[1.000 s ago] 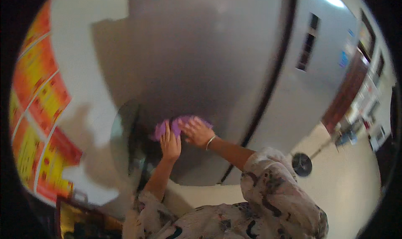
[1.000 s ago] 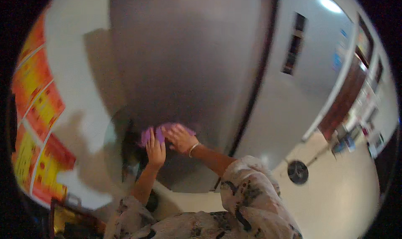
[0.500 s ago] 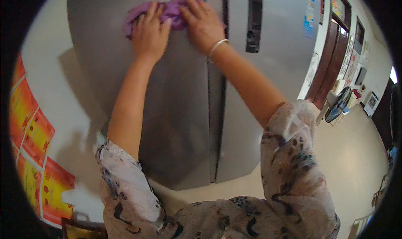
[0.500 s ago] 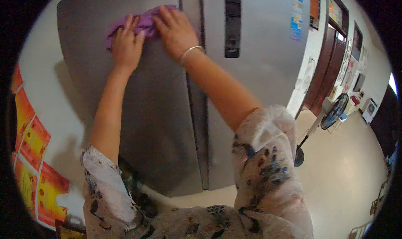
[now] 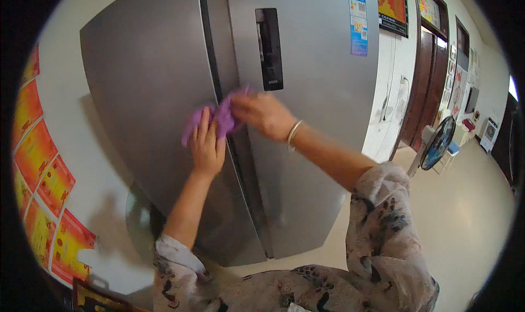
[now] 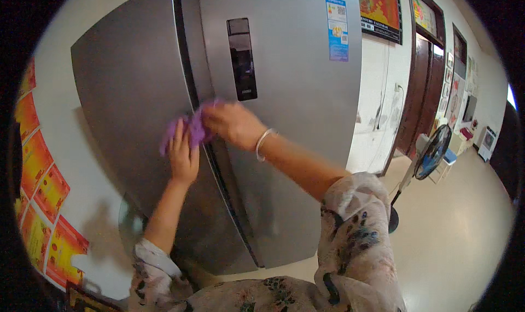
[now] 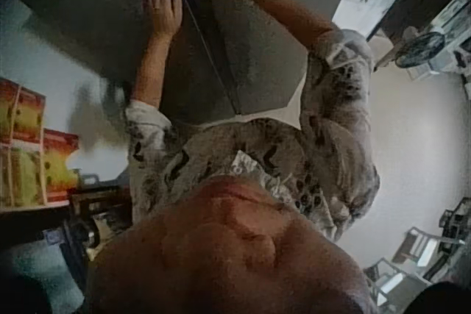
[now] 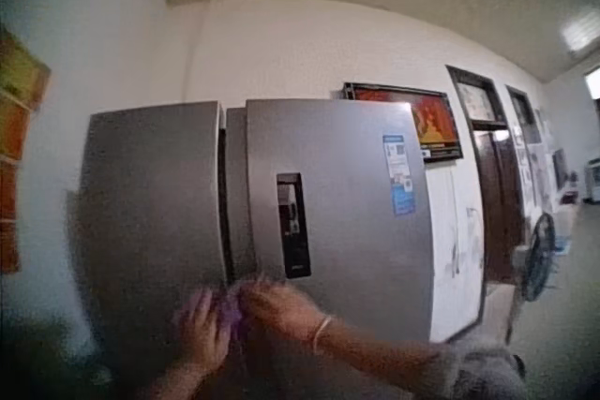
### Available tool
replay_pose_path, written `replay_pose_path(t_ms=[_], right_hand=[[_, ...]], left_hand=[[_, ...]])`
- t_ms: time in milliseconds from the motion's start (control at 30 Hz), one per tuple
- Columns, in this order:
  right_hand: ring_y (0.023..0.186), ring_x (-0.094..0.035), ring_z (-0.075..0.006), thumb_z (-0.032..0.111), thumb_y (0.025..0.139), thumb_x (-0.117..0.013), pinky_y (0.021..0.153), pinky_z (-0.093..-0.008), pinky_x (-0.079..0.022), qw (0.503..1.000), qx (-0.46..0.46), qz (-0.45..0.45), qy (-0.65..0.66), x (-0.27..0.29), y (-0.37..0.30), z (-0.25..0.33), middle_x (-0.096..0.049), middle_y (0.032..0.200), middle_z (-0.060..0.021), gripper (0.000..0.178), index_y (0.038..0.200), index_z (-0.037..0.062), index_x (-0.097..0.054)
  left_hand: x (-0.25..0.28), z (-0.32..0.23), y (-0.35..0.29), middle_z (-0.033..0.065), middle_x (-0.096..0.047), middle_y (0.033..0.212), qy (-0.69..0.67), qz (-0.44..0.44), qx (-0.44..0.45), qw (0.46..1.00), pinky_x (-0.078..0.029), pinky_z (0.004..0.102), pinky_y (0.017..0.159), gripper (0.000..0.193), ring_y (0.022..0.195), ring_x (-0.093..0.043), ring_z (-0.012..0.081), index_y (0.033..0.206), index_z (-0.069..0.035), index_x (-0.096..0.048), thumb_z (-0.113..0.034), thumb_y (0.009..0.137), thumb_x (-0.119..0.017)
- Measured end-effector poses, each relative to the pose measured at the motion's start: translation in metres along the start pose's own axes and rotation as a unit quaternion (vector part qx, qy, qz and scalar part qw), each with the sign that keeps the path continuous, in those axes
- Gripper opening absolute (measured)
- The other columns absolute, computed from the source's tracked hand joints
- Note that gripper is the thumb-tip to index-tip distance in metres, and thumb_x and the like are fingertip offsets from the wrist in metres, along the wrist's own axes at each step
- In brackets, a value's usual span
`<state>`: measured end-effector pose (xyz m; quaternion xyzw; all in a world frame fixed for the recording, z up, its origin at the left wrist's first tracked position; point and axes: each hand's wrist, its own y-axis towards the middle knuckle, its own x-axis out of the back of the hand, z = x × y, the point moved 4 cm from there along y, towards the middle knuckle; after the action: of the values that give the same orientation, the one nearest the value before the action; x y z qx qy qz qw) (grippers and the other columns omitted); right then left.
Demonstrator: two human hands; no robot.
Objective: The person wipes a wooden table, a refrigerator, a standing fan, a wooden door, and a white cabinet using a purple cloth. They also clean a white power cord with the cloth.
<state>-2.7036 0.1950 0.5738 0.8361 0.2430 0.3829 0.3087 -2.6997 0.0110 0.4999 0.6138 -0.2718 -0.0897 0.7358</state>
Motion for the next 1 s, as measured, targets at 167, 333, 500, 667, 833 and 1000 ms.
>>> replay_pose_path(t_ms=[167, 333, 500, 667, 833, 1000], right_hand=[[0.108, -0.053, -0.0307, 0.002, 0.073, -0.056, 0.089, -0.041, -0.045, 0.971, -0.046, -0.151, -0.178, 0.09, 0.045, -0.119, -0.055, 0.12, -0.0103, 0.032, 0.104, 0.0091, -0.064], [0.133, -0.029, -0.0368, 0.013, 0.073, -0.066, 0.111, -0.0394, -0.026, 0.952, -0.194, -0.086, -0.22, 0.127, 0.08, -0.223, -0.039, 0.14, -0.0172, 0.061, 0.131, 0.008, -0.046], [0.114, -0.047, -0.0335, 0.005, 0.075, -0.057, 0.094, -0.0402, -0.042, 0.959, -0.106, -0.123, -0.232, 0.1, 0.053, -0.194, -0.051, 0.126, -0.0134, 0.04, 0.115, 0.0098, -0.058], [0.126, -0.04, -0.0317, 0.016, 0.083, -0.048, 0.103, -0.0466, -0.033, 0.988, -0.14, 0.024, -0.066, 0.006, -0.116, -0.099, -0.041, 0.14, -0.0104, 0.039, 0.121, 0.0155, -0.056], [0.129, -0.036, -0.0294, 0.018, 0.08, -0.056, 0.108, -0.0444, -0.026, 0.969, -0.119, 0.212, -0.052, -0.082, -0.315, 0.041, -0.038, 0.142, -0.0076, 0.051, 0.131, 0.015, -0.05], [0.127, -0.038, -0.0342, 0.018, 0.079, -0.059, 0.108, -0.0468, -0.027, 0.971, -0.175, 0.165, 0.004, -0.047, -0.248, 0.006, -0.036, 0.142, -0.0135, 0.053, 0.13, 0.0121, -0.049]], left_hand=[[0.01, -0.031, 0.186, 0.0134, -0.032, 0.146, 0.045, -0.074, -0.081, 0.993, -0.024, 0.0465, 0.108, 0.049, 0.131, -0.033, 0.0369, 0.137, -0.007, -0.041, -0.029, 0.093, -0.047], [-0.018, -0.002, 0.312, 0.0145, -0.024, 0.149, 0.067, -0.024, -0.04, 0.997, -0.021, 0.0471, 0.11, 0.06, 0.135, -0.026, 0.0366, 0.141, -0.007, -0.032, -0.036, 0.092, -0.049], [-0.042, -0.005, 0.299, 0.0164, -0.032, 0.144, 0.066, -0.024, -0.04, 0.997, -0.025, 0.0435, 0.109, 0.057, 0.132, -0.031, 0.0352, 0.137, -0.004, -0.037, -0.036, 0.091, -0.05], [-0.069, -0.079, 0.071, 0.0178, -0.044, 0.137, -0.045, -0.031, -0.009, 0.998, -0.025, 0.0473, 0.107, 0.045, 0.126, -0.041, 0.036, 0.131, -0.003, -0.047, -0.022, 0.09, -0.051], [-0.142, -0.127, -0.19, 0.0221, -0.015, 0.151, -0.057, 0.309, 0.206, 0.927, -0.014, 0.0503, 0.112, 0.073, 0.137, -0.018, 0.041, 0.142, 0.001, -0.024, -0.024, 0.084, -0.06], [-0.149, -0.109, -0.1, 0.0246, -0.018, 0.149, -0.057, 0.194, 0.115, 0.973, -0.016, 0.0482, 0.112, 0.073, 0.137, -0.019, 0.0413, 0.142, 0.003, -0.024, -0.03, 0.085, -0.057]])
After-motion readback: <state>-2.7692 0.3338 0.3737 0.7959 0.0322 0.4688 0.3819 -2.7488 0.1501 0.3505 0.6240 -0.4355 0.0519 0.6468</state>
